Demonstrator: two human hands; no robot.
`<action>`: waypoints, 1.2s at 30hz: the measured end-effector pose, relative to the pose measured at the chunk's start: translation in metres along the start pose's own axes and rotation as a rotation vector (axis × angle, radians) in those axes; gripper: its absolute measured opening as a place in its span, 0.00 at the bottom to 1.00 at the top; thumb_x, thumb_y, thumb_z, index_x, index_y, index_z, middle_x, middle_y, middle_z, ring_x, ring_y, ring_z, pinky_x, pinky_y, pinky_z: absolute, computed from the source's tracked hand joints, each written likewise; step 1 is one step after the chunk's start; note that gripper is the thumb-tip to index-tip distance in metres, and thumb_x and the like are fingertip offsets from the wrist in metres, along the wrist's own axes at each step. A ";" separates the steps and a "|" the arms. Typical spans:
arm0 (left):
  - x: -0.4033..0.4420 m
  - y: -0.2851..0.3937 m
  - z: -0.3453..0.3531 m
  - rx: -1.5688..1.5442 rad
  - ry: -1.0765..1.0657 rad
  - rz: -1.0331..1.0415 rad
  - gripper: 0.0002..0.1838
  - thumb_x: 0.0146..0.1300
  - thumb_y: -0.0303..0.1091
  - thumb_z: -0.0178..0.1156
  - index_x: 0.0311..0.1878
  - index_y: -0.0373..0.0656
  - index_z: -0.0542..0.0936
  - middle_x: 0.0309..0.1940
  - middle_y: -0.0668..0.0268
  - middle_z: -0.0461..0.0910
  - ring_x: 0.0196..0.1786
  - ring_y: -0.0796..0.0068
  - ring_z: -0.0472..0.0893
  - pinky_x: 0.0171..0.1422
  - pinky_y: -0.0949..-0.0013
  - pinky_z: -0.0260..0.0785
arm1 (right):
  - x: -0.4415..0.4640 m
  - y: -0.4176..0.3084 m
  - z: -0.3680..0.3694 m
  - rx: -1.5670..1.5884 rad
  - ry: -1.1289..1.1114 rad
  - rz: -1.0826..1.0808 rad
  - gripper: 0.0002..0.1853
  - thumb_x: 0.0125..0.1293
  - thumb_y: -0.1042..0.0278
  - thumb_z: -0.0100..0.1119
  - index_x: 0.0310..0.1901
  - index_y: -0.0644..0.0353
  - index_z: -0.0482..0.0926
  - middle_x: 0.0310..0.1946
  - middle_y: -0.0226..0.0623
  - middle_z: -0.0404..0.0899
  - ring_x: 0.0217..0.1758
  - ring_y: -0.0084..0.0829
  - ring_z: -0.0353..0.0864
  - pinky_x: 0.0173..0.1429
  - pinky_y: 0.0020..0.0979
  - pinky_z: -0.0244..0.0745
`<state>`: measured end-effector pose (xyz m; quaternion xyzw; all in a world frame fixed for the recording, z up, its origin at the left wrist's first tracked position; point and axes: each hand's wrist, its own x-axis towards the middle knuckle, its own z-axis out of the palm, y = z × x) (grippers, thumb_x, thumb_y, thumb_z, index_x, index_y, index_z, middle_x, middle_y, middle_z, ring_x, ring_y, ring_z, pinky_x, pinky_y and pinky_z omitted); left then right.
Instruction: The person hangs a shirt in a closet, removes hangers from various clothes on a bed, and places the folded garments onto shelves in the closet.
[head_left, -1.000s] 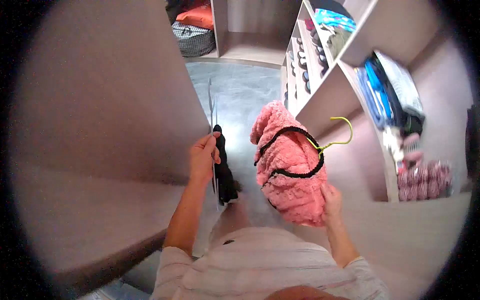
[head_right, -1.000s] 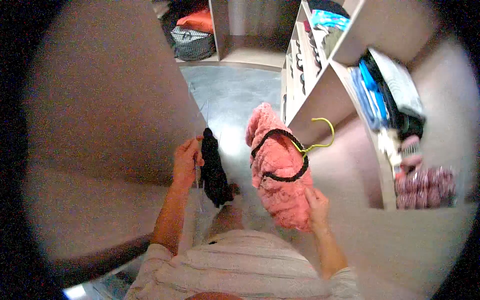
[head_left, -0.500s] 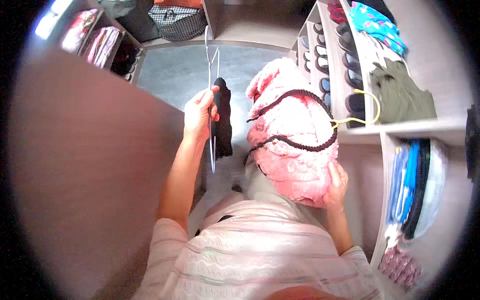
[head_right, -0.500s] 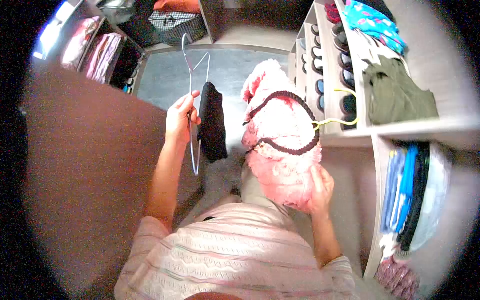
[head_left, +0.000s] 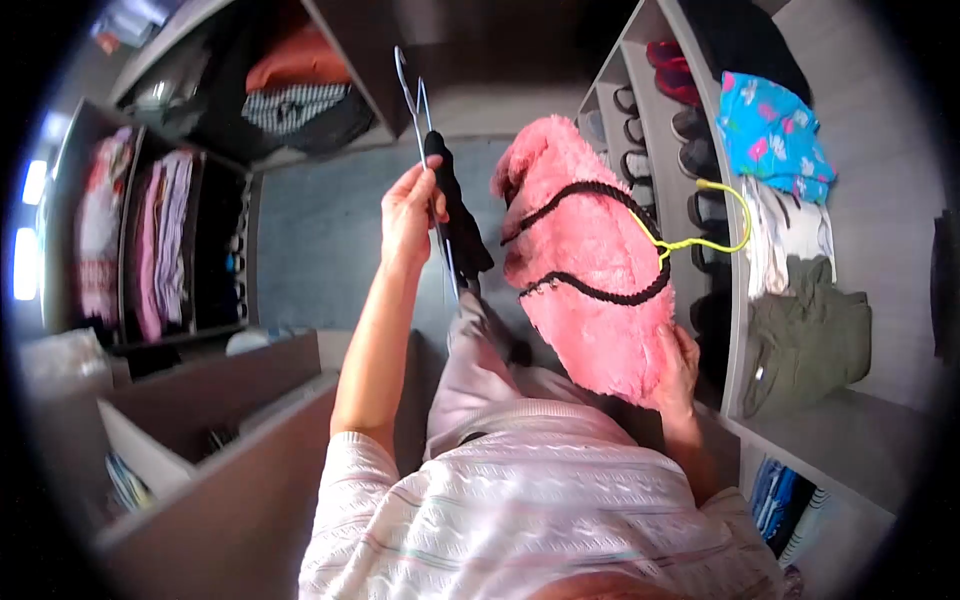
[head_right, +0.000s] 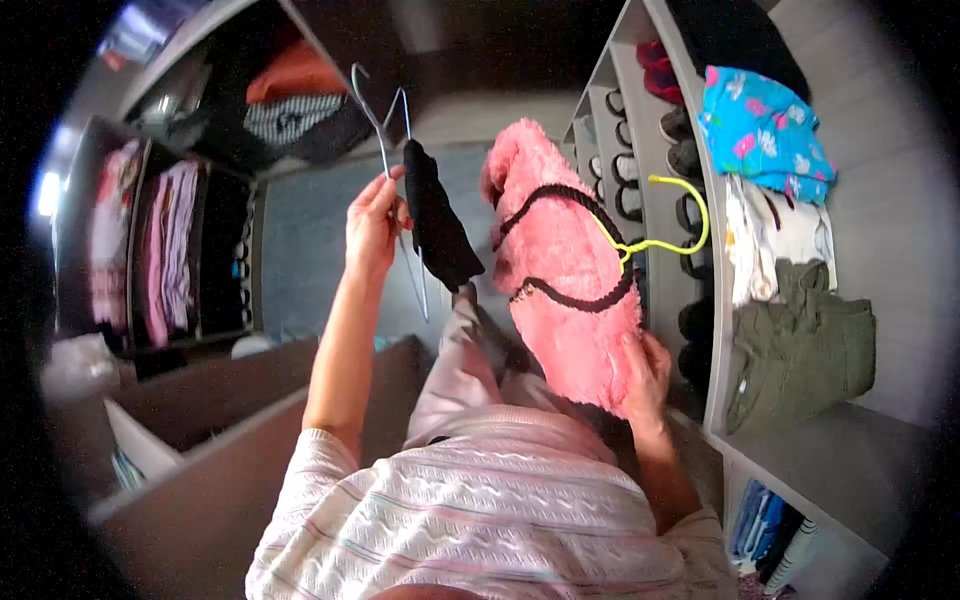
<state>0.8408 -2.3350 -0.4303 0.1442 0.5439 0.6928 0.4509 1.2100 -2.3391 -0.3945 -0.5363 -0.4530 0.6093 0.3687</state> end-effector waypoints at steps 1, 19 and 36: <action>0.011 -0.002 0.000 0.000 -0.037 0.034 0.13 0.64 0.33 0.50 0.48 0.37 0.74 0.14 0.73 0.68 0.16 0.85 0.65 0.20 0.82 0.55 | 0.001 -0.008 0.015 0.011 0.041 -0.019 0.08 0.62 0.67 0.54 0.31 0.63 0.77 0.27 0.23 0.75 0.31 0.15 0.69 0.37 0.20 0.65; 0.101 0.026 0.015 0.122 -0.237 0.153 0.15 0.64 0.30 0.48 0.52 0.37 0.71 0.15 0.70 0.69 0.16 0.82 0.66 0.20 0.78 0.58 | -0.041 0.010 0.039 0.036 0.216 -0.176 0.07 0.60 0.69 0.56 0.31 0.64 0.77 0.27 0.25 0.75 0.31 0.16 0.69 0.36 0.21 0.65; 0.301 0.054 0.119 0.276 -0.463 -0.001 0.11 0.63 0.27 0.47 0.48 0.37 0.72 0.18 0.65 0.74 0.17 0.76 0.71 0.21 0.75 0.66 | -0.008 0.030 0.143 0.184 0.494 -0.057 0.10 0.61 0.70 0.52 0.24 0.63 0.72 0.21 0.20 0.66 0.24 0.14 0.60 0.28 0.20 0.56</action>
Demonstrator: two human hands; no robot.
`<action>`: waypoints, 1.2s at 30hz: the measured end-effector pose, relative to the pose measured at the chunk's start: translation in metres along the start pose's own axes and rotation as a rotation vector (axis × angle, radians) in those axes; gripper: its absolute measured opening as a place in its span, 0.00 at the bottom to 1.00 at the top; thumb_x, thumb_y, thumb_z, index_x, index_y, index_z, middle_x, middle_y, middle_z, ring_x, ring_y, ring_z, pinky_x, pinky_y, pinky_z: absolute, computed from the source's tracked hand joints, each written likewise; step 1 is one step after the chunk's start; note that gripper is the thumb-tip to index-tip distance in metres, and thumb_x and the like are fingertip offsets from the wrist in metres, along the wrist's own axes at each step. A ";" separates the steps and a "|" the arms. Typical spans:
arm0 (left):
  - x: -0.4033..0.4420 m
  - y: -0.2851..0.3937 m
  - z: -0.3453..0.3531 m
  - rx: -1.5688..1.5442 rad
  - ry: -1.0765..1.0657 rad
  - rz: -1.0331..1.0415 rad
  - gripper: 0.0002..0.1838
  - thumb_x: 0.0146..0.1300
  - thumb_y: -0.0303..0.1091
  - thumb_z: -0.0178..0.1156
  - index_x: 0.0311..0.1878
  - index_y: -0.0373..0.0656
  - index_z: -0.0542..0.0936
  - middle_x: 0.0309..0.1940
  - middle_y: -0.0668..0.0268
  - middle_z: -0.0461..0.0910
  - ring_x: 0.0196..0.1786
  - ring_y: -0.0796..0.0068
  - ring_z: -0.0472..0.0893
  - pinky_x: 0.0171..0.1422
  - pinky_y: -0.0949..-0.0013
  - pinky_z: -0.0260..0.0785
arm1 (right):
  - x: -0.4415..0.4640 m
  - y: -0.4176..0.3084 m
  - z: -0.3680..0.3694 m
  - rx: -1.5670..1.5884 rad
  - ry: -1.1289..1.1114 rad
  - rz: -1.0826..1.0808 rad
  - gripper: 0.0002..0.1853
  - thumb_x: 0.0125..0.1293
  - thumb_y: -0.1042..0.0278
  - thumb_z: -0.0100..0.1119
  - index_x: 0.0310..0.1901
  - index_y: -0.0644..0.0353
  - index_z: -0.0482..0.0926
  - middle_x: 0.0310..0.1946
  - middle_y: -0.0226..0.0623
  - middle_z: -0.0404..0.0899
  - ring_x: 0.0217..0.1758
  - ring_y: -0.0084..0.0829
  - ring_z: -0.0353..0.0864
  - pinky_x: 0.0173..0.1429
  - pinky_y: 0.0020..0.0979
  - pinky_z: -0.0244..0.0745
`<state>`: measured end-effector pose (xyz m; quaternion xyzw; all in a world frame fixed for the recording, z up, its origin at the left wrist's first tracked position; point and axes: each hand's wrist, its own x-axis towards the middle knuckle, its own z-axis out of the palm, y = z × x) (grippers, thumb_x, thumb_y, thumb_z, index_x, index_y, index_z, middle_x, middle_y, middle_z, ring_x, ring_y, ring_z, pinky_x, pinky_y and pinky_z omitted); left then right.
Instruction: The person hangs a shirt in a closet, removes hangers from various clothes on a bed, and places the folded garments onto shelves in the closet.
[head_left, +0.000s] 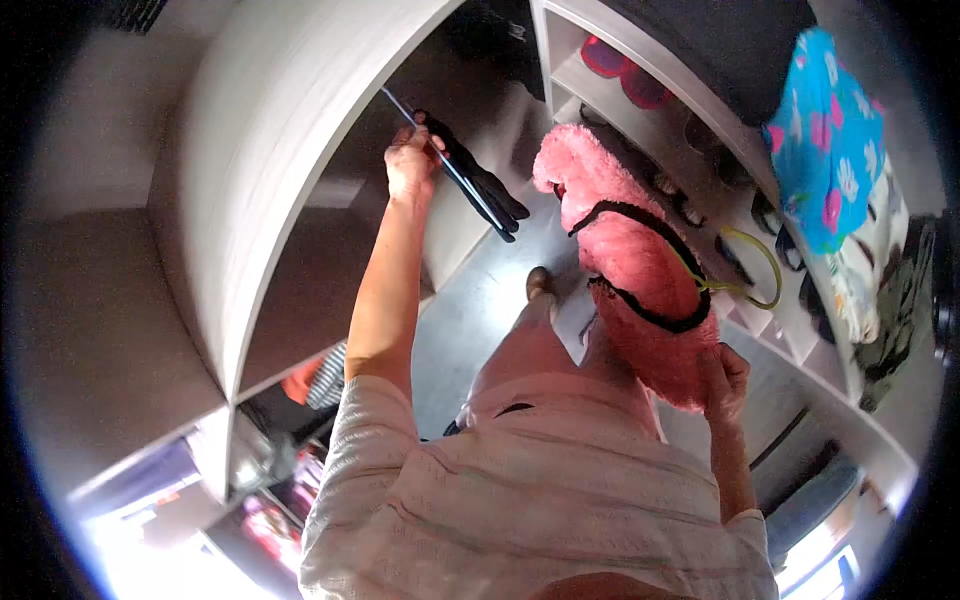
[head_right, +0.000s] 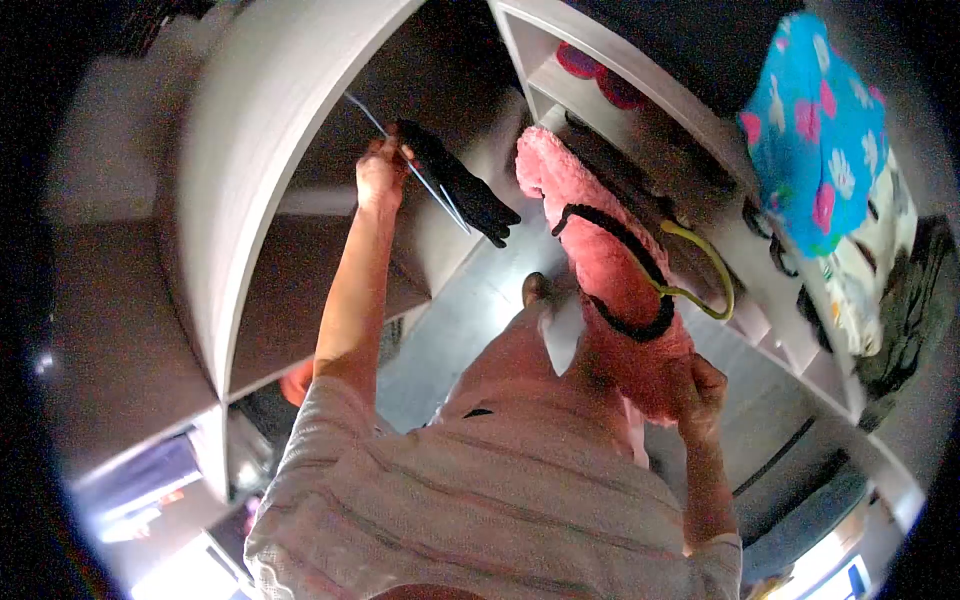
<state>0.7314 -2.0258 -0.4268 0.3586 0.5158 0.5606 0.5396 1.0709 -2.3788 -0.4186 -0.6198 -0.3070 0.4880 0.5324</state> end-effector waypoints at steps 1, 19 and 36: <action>0.015 0.003 0.002 0.007 0.001 0.005 0.11 0.62 0.27 0.48 0.47 0.37 0.72 0.18 0.64 0.74 0.17 0.76 0.71 0.21 0.74 0.66 | -0.003 0.001 0.008 0.040 0.012 0.023 0.10 0.61 0.70 0.51 0.23 0.63 0.71 0.19 0.20 0.65 0.24 0.14 0.59 0.27 0.20 0.55; 0.259 0.053 0.055 0.134 -0.135 0.118 0.08 0.62 0.27 0.46 0.44 0.40 0.70 0.33 0.60 0.72 0.33 0.65 0.72 0.38 0.56 0.71 | -0.002 0.059 0.041 0.130 0.200 0.280 0.10 0.57 0.69 0.53 0.21 0.62 0.69 0.18 0.19 0.65 0.24 0.13 0.58 0.26 0.20 0.54; 0.288 0.076 0.106 0.046 -0.218 0.173 0.08 0.64 0.27 0.47 0.44 0.34 0.67 0.33 0.56 0.68 0.35 0.64 0.71 0.46 0.53 0.72 | 0.009 0.101 0.087 0.104 0.378 0.259 0.12 0.59 0.63 0.56 0.26 0.64 0.74 0.20 0.21 0.71 0.25 0.12 0.64 0.28 0.20 0.59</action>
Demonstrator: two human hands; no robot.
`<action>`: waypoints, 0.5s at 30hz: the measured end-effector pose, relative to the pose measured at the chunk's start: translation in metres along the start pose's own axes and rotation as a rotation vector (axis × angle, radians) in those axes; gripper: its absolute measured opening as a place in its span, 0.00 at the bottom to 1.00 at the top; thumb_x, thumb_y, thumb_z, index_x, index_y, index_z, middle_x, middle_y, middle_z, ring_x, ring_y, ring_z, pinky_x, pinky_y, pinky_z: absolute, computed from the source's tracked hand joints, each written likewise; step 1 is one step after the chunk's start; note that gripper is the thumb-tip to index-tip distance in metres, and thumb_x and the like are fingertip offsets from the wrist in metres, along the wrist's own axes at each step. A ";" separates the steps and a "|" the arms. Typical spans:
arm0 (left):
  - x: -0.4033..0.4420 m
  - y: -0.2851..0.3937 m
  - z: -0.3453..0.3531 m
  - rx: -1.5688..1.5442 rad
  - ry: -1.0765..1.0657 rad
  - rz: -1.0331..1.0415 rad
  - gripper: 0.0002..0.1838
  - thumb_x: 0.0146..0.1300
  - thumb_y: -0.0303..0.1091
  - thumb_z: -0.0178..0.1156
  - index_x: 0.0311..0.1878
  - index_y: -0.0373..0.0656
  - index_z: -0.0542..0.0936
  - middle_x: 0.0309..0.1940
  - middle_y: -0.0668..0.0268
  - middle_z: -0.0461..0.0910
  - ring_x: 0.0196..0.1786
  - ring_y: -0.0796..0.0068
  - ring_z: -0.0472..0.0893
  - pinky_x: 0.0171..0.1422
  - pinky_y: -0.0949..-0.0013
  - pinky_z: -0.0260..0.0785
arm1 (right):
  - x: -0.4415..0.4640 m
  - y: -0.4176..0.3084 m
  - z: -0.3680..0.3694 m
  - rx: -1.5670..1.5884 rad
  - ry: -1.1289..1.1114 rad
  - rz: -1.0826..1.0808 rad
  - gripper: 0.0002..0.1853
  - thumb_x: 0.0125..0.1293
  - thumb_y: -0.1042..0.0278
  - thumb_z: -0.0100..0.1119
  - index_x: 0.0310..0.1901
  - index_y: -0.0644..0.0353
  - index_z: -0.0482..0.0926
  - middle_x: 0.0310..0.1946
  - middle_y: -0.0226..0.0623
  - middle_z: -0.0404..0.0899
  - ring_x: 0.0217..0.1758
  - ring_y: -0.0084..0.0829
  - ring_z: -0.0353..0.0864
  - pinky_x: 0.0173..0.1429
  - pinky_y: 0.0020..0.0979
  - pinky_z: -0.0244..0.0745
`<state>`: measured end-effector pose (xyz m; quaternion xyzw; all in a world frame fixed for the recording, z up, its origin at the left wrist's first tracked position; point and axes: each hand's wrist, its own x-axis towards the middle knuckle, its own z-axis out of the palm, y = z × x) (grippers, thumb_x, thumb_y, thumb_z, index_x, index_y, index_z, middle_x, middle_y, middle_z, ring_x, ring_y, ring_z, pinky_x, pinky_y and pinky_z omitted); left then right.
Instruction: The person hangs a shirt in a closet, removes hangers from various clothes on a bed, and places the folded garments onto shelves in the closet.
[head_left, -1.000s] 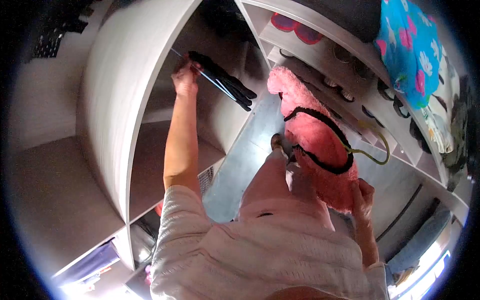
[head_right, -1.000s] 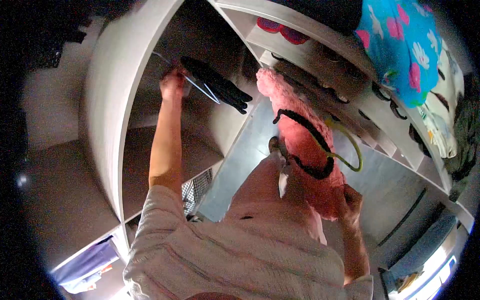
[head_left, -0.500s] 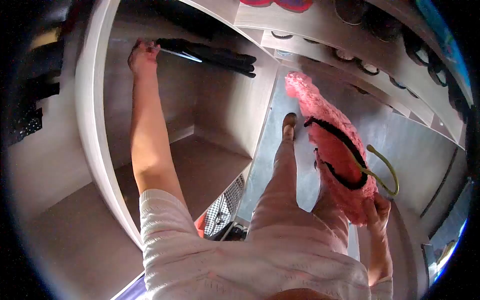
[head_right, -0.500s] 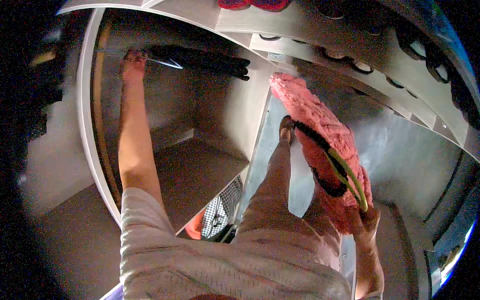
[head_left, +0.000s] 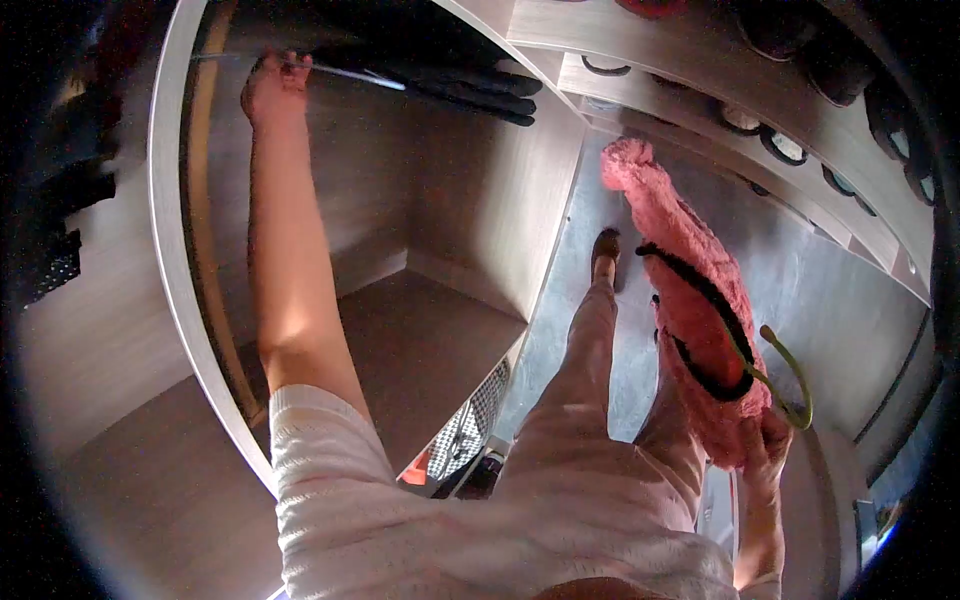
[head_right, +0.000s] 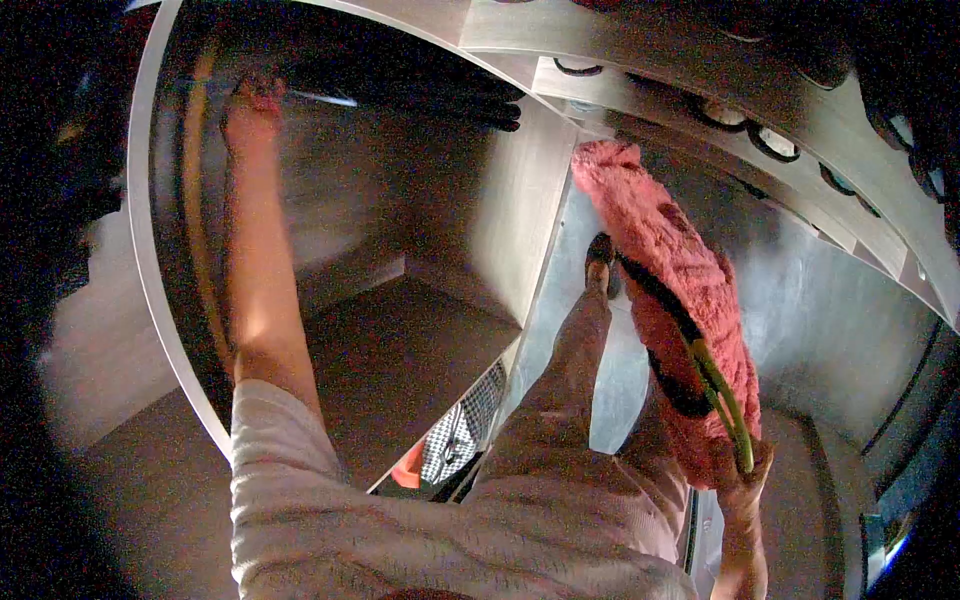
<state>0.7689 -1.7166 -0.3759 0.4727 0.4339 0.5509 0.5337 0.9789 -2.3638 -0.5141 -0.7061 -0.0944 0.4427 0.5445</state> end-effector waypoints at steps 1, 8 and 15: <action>0.011 -0.001 0.003 -0.009 0.015 -0.019 0.07 0.64 0.26 0.46 0.43 0.34 0.67 0.33 0.55 0.68 0.34 0.64 0.71 0.45 0.54 0.72 | 0.002 0.002 0.000 -0.015 -0.002 -0.019 0.12 0.59 0.63 0.56 0.26 0.64 0.74 0.20 0.21 0.71 0.25 0.12 0.65 0.27 0.20 0.60; 0.048 -0.016 0.052 0.187 -0.039 0.007 0.07 0.60 0.21 0.43 0.40 0.31 0.67 0.33 0.50 0.70 0.30 0.59 0.71 0.41 0.53 0.74 | 0.010 -0.005 -0.007 -0.065 -0.103 0.069 0.14 0.56 0.62 0.56 0.21 0.62 0.70 0.17 0.27 0.70 0.21 0.19 0.66 0.26 0.24 0.63; 0.109 -0.048 0.048 -0.143 -0.331 -0.173 0.09 0.56 0.23 0.49 0.41 0.32 0.70 0.32 0.51 0.73 0.31 0.59 0.74 0.37 0.60 0.73 | 0.012 -0.015 0.001 0.025 -0.021 0.055 0.16 0.56 0.60 0.56 0.19 0.63 0.70 0.16 0.27 0.69 0.20 0.20 0.67 0.26 0.24 0.64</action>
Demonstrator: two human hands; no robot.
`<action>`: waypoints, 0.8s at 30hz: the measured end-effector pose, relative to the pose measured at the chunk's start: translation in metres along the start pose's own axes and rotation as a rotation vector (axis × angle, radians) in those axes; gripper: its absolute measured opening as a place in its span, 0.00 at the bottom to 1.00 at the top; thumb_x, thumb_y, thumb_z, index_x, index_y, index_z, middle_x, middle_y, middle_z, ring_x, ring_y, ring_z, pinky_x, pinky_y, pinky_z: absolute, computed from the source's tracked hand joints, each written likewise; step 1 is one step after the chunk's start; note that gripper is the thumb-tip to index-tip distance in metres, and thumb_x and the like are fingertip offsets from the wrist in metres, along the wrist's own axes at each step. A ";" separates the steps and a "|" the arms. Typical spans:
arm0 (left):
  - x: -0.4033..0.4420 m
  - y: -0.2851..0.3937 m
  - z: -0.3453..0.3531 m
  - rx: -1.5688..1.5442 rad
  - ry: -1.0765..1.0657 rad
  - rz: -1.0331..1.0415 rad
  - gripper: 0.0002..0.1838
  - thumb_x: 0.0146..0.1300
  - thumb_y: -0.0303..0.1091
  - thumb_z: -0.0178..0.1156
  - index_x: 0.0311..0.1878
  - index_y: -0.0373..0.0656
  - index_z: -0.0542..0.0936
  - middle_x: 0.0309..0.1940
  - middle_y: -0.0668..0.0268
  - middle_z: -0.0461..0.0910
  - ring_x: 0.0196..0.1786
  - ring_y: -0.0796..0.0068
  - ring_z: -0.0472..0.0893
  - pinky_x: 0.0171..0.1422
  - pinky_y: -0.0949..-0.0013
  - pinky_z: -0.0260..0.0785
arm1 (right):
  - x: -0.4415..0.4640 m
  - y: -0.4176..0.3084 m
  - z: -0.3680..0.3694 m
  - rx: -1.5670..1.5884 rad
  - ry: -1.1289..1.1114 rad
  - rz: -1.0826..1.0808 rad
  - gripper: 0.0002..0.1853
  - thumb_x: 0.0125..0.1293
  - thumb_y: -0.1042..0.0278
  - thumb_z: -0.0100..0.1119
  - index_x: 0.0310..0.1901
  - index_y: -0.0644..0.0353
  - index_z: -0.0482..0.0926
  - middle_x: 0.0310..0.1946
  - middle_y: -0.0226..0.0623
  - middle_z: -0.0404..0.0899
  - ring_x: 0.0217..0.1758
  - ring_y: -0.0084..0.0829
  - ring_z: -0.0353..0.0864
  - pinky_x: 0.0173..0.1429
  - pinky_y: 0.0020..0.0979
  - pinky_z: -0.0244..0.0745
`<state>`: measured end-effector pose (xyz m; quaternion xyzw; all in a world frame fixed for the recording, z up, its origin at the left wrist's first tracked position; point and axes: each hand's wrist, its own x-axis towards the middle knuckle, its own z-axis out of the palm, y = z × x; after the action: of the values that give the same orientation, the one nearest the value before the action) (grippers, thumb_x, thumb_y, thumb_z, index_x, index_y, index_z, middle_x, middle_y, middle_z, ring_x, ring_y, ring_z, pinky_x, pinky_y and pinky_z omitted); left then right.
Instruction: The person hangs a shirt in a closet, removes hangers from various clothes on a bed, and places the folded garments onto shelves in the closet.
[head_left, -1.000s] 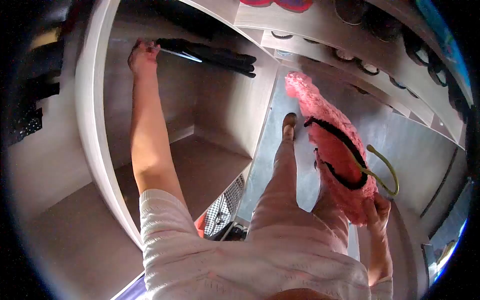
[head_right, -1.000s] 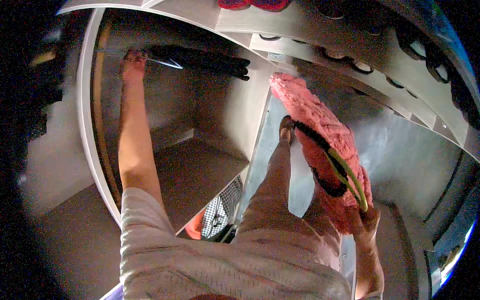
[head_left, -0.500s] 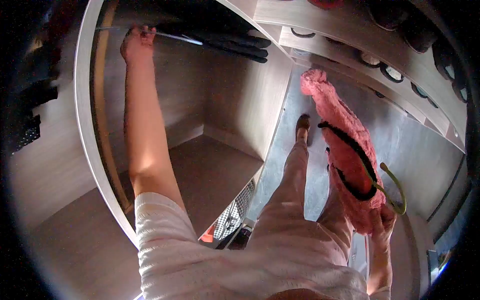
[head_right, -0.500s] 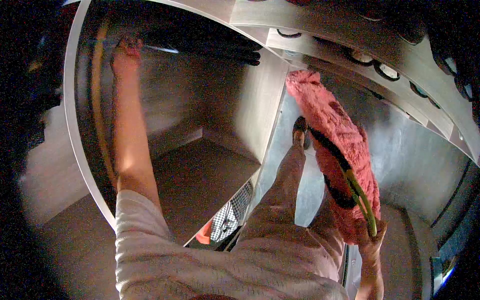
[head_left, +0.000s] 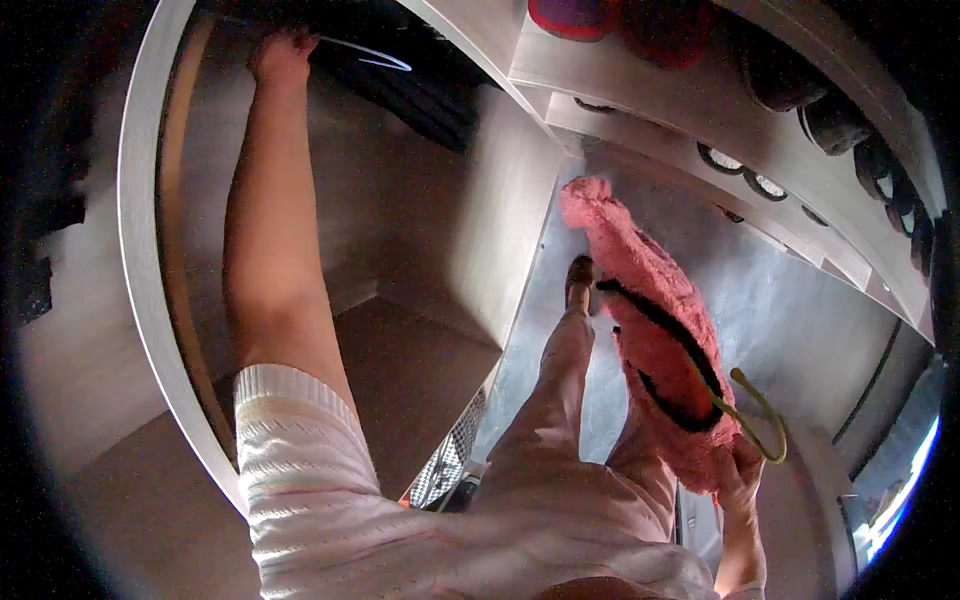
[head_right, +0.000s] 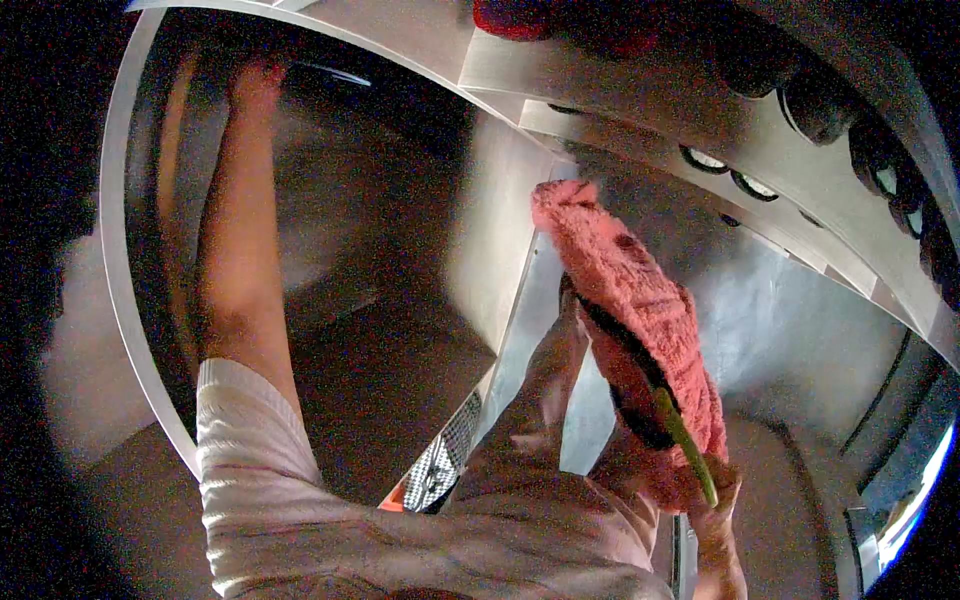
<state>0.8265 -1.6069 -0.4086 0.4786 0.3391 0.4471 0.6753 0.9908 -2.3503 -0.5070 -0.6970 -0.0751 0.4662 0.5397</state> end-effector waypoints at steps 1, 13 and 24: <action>0.010 -0.002 0.001 -0.008 0.006 0.006 0.09 0.56 0.23 0.49 0.41 0.33 0.70 0.32 0.51 0.73 0.31 0.60 0.75 0.37 0.60 0.73 | 0.003 -0.006 0.000 -0.042 -0.014 0.003 0.20 0.56 0.56 0.56 0.19 0.65 0.70 0.14 0.31 0.69 0.18 0.24 0.69 0.25 0.26 0.68; 0.041 -0.042 -0.010 0.104 0.130 0.058 0.10 0.55 0.24 0.51 0.42 0.35 0.73 0.30 0.57 0.76 0.30 0.66 0.77 0.34 0.67 0.71 | 0.008 -0.045 0.008 -0.065 -0.097 -0.027 0.09 0.53 0.75 0.53 0.19 0.64 0.67 0.15 0.25 0.62 0.19 0.16 0.57 0.21 0.24 0.51; -0.388 -0.135 0.117 0.645 -0.380 -0.112 0.16 0.45 0.18 0.58 0.41 0.37 0.77 0.31 0.68 0.78 0.32 0.78 0.76 0.38 0.73 0.72 | -0.016 -0.113 -0.031 -0.145 -0.286 -0.191 0.08 0.61 0.73 0.52 0.27 0.66 0.76 0.21 0.21 0.70 0.25 0.13 0.63 0.27 0.19 0.61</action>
<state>0.8245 -2.0265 -0.4891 0.7217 0.3566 0.1829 0.5644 1.0492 -2.3353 -0.4053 -0.6503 -0.2504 0.5005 0.5137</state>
